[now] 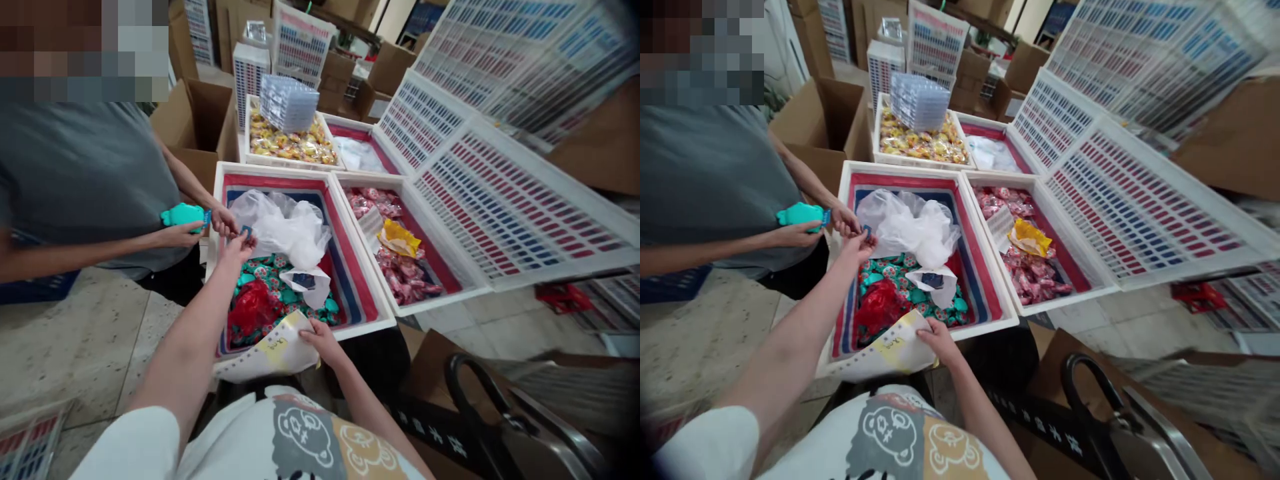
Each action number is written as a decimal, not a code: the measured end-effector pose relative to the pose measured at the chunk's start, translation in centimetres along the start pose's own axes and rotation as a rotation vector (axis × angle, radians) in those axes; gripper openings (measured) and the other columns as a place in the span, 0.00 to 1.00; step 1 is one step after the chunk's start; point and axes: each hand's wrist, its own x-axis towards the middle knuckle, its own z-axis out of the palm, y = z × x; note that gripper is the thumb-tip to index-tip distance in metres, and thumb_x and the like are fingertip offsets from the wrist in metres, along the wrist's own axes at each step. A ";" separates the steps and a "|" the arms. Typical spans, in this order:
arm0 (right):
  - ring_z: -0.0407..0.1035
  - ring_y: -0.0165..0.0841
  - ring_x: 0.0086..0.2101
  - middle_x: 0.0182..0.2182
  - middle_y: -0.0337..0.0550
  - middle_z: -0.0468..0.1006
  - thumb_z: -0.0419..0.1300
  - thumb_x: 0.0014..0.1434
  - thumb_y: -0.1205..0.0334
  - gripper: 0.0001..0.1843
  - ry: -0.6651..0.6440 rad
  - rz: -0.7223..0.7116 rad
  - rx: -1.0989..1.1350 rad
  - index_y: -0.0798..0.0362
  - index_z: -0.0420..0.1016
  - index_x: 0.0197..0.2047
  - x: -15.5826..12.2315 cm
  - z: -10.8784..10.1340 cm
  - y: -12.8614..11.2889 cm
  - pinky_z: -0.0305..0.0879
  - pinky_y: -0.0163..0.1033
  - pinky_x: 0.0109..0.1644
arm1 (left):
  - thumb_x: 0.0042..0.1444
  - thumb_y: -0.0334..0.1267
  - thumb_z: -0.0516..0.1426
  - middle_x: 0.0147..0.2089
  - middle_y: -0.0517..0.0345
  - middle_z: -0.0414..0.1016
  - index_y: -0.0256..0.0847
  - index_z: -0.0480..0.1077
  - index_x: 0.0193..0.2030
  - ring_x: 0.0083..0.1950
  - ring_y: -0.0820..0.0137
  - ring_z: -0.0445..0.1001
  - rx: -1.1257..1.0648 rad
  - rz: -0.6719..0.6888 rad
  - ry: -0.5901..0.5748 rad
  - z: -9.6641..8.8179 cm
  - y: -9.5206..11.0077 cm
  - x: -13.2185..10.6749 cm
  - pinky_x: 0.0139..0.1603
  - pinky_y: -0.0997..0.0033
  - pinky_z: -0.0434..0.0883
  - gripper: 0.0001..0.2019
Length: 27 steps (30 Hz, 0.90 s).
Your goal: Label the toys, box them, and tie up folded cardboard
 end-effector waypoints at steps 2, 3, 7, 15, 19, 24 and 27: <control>0.70 0.34 0.30 0.32 0.41 0.78 0.69 0.46 0.50 0.24 0.060 0.017 0.138 0.54 0.73 0.43 0.0 -1.5 -0.4 0.65 0.36 0.33 | 0.61 0.27 0.53 0.23 0.63 0.67 0.38 0.66 0.34 0.24 0.77 0.67 0.067 -0.082 -0.011 -1.2 -0.8 -1.8 0.30 0.76 0.71 0.05; 0.71 0.35 0.31 0.35 0.42 0.79 0.69 0.46 0.51 0.26 0.101 0.011 0.194 0.54 0.72 0.46 0.1 -2.3 -0.7 0.67 0.38 0.35 | 0.60 0.26 0.54 0.23 0.63 0.68 0.38 0.66 0.34 0.24 0.77 0.68 0.108 -0.122 -0.027 -1.9 -1.1 -2.8 0.30 0.74 0.72 0.05; 0.73 0.40 0.34 0.37 0.45 0.80 0.70 0.42 0.51 0.29 0.342 -0.027 0.305 0.53 0.71 0.46 2.6 -4.5 -2.5 0.69 0.44 0.39 | 0.58 0.26 0.56 0.24 0.64 0.69 0.40 0.67 0.35 0.24 0.76 0.70 0.270 -0.187 -0.218 -5.0 -1.1 -7.4 0.31 0.70 0.75 0.05; 0.70 0.41 0.45 0.46 0.48 0.76 0.67 0.41 0.53 0.32 0.429 -0.180 0.270 0.52 0.68 0.50 11.7 -2.3 -5.5 0.67 0.47 0.49 | 0.50 0.34 0.65 0.26 0.64 0.72 0.39 0.66 0.35 0.27 0.74 0.72 0.436 -0.225 -0.299 -8.5 -0.9 -11.7 0.33 0.72 0.75 0.10; 0.68 0.39 0.48 0.49 0.49 0.74 0.65 0.45 0.54 0.30 0.466 -0.267 0.019 0.53 0.69 0.52 13.1 -5.2 -7.0 0.63 0.47 0.54 | 0.45 0.39 0.68 0.30 0.60 0.75 0.40 0.67 0.37 0.29 0.71 0.75 0.544 -0.350 -0.228 -10.0 -3.5 -12.5 0.33 0.69 0.74 0.16; 0.68 0.35 0.38 0.40 0.46 0.75 0.58 0.50 0.55 0.29 0.737 -0.361 -0.254 0.57 0.67 0.55 13.5 -17.3 -10.7 0.65 0.43 0.48 | 0.38 0.47 0.71 0.29 0.59 0.75 0.39 0.68 0.37 0.30 0.69 0.76 0.622 -0.513 -0.177 -10.9 -8.5 -14.3 0.34 0.70 0.72 0.24; 0.67 0.34 0.40 0.44 0.50 0.74 0.53 0.51 0.58 0.35 0.884 -0.365 -0.404 0.60 0.59 0.62 15.3 -25.8 -11.8 0.65 0.40 0.46 | 0.36 0.49 0.71 0.28 0.60 0.74 0.40 0.68 0.40 0.28 0.68 0.75 0.619 -0.528 -0.131 -10.7 -11.5 -14.8 0.32 0.69 0.71 0.27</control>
